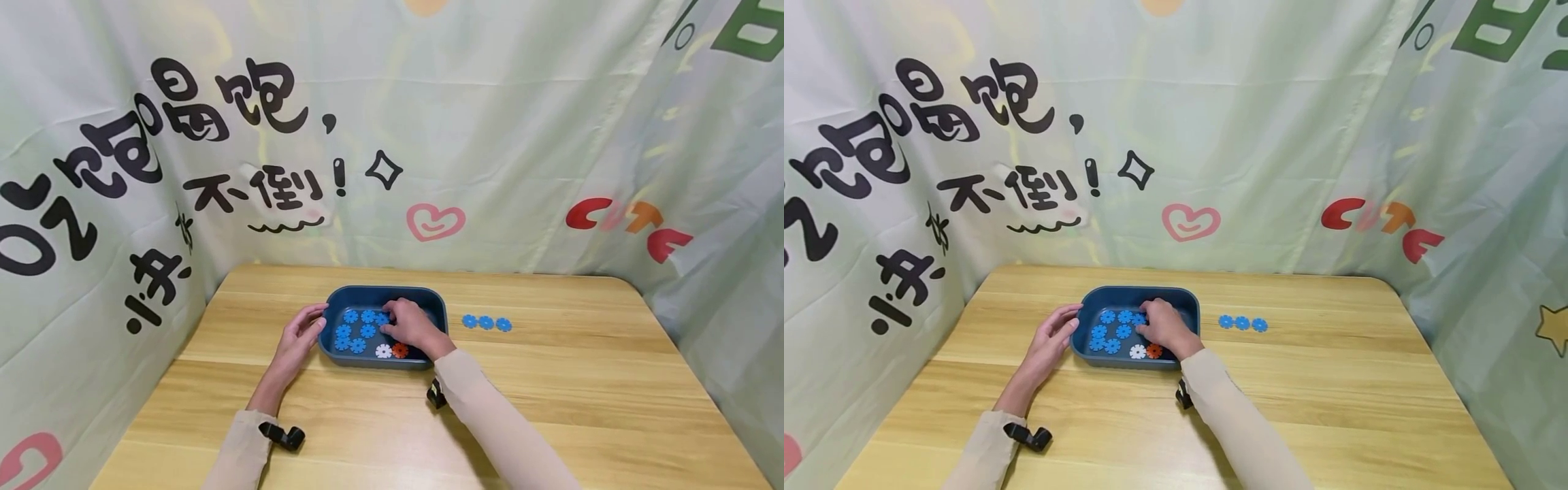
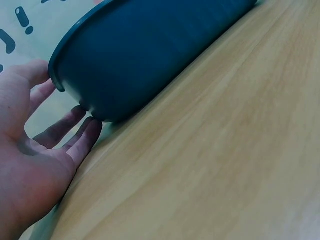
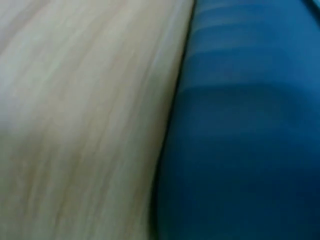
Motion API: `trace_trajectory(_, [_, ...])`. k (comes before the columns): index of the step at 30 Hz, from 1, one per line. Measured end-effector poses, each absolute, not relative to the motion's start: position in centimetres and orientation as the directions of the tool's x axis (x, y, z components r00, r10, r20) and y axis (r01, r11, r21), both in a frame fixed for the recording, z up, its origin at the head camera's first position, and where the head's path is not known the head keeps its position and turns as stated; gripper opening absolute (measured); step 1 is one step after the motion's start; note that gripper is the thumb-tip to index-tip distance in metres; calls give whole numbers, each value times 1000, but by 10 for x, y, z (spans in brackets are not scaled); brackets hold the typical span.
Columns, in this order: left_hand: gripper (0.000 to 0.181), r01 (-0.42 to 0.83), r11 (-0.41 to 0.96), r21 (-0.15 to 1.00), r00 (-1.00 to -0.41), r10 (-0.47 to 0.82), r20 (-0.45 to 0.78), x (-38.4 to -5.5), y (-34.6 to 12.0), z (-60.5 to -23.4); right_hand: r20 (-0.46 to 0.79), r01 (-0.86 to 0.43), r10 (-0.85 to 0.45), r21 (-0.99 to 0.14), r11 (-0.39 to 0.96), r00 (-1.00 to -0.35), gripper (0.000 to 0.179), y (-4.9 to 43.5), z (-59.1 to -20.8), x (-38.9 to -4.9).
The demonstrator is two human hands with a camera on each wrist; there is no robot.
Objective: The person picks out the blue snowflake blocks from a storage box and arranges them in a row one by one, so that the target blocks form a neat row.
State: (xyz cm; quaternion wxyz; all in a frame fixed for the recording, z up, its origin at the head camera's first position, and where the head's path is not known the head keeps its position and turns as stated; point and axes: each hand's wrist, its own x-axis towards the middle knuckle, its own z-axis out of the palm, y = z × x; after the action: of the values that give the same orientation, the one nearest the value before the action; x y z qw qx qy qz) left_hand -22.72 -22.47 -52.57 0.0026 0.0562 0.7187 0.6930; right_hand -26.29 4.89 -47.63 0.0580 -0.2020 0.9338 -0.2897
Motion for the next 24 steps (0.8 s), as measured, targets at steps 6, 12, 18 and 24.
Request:
trace_trajectory(6, [42, 83, 18, 996, -993, 83, 81, -227, -225, -526, -11, -327, -399, -553, 766, -917, 33, 44, -476, -262])
trace_trajectory(12, [42, 76, 36, 996, -994, 85, 73, -227, -226, -526, -44, -279, -368, -572, 772, -929, 25, 45, -477, -263])
trace_trajectory(18, [44, 70, 46, 996, -994, 82, 66, -227, -225, -527, -66, -249, -352, -587, 770, -934, 15, 46, -477, -263])
trace_trajectory(24, [43, 75, 53, 996, -994, 79, 70, -226, -225, -526, -61, -258, -360, -589, 766, -931, 25, 47, -475, -264])
